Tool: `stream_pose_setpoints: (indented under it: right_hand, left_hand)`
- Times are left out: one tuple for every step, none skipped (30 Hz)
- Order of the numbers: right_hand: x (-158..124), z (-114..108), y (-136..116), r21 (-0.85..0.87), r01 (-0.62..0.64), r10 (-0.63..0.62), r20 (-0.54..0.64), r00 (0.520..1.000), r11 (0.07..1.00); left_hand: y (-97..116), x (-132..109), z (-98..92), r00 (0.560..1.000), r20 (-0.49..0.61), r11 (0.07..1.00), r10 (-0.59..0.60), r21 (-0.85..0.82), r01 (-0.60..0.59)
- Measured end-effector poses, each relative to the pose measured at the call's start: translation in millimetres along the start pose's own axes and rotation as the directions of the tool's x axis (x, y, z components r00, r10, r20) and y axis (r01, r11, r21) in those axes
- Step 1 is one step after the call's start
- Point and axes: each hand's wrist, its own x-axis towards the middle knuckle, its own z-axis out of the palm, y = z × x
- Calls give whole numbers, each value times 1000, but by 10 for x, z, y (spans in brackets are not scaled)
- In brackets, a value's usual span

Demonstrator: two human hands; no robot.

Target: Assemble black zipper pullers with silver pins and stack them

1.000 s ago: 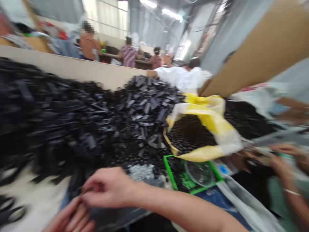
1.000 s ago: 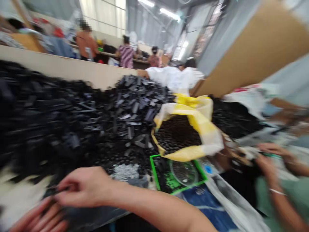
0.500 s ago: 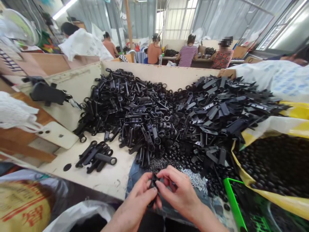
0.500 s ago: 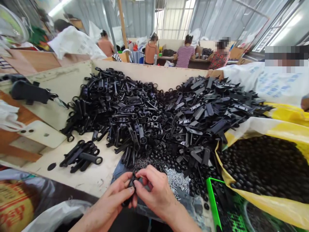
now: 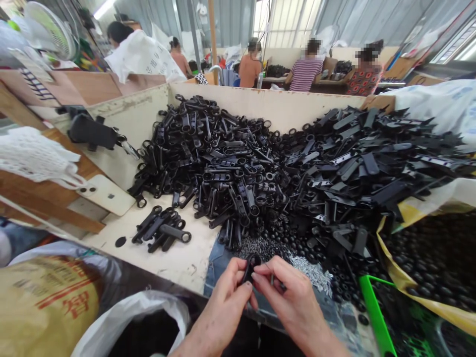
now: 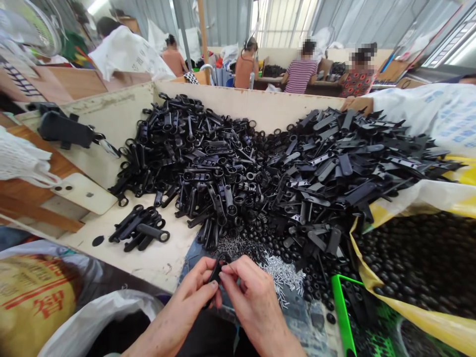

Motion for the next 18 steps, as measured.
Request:
stream_pose_setpoints:
  right_hand:
    - [-14, 3, -14, 3, 1, -1, -3, 1000, 1000]
    - [-30, 6, -27, 4, 4, -4, -1, 1000, 1000]
    - [-48, 8, -37, 4, 9, -9, 7, 1000, 1000]
    - [-70, 9, -42, -4, 20, -20, 19, 1000, 1000]
    - [-97, 9, -43, -23, 38, -37, 33, 999, 999]
    - [-127, 9, -40, -54, 61, -59, 49, 997, 997]
    - [-160, 7, -33, -94, 92, -86, 70, 994, 991]
    - [-195, 4, -25, -138, 125, -113, 93, 989, 983]
    - [-230, -3, -19, -177, 152, -131, 121, 984, 972]
    - [-264, -13, -16, -199, 169, -139, 155, 978, 965]
    - [-294, -27, -18, -201, 173, -135, 189, 973, 964]
    - [-321, -46, -26, -191, 161, -119, 215, 969, 968]
    - [-344, -68, -38, -179, 137, -94, 228, 969, 974]
    - [-364, -91, -51, -172, 101, -60, 228, 972, 980]
    - [-381, -113, -62, -176, 67, -27, 219, 975, 982]
    - [-396, -130, -70, -194, 39, 3, 212, 977, 980]
    - [-410, -141, -72, -220, 24, 25, 214, 976, 975]
    - [-423, -143, -68, -244, 21, 38, 232, 972, 970]
  left_hand:
    - [-19, 4, -8, 1000, 2, 1000, 5, 20, -5]
    - [-44, 10, -18, 1000, 3, 999, 12, 44, -12]
    - [-74, 17, -32, 1000, 5, 997, 21, 69, -22]
    - [-109, 26, -50, 999, 15, 995, 31, 94, -32]
    - [-145, 37, -69, 999, 28, 992, 38, 115, -41]
    - [-181, 47, -91, 998, 47, 991, 41, 127, -46]
    - [-214, 58, -112, 997, 65, 991, 37, 127, -45]
    - [-243, 67, -133, 997, 78, 992, 28, 121, -37]
    - [-267, 74, -152, 996, 88, 993, 15, 112, -25]
    - [-287, 78, -169, 996, 89, 995, 2, 102, -11]
    - [-304, 79, -182, 996, 87, 996, -10, 91, 2]
    - [-320, 77, -192, 996, 87, 997, -20, 81, 13]
    - [-337, 75, -198, 996, 87, 997, -27, 71, 21]
    - [-356, 72, -201, 996, 87, 998, -30, 62, 25]
    - [-378, 70, -203, 996, 86, 998, -32, 54, 27]
    - [-402, 69, -203, 996, 84, 999, -31, 48, 27]
    - [-428, 70, -203, 996, 81, 999, -28, 43, 25]
    - [-453, 72, -203, 997, 77, 999, -26, 40, 23]
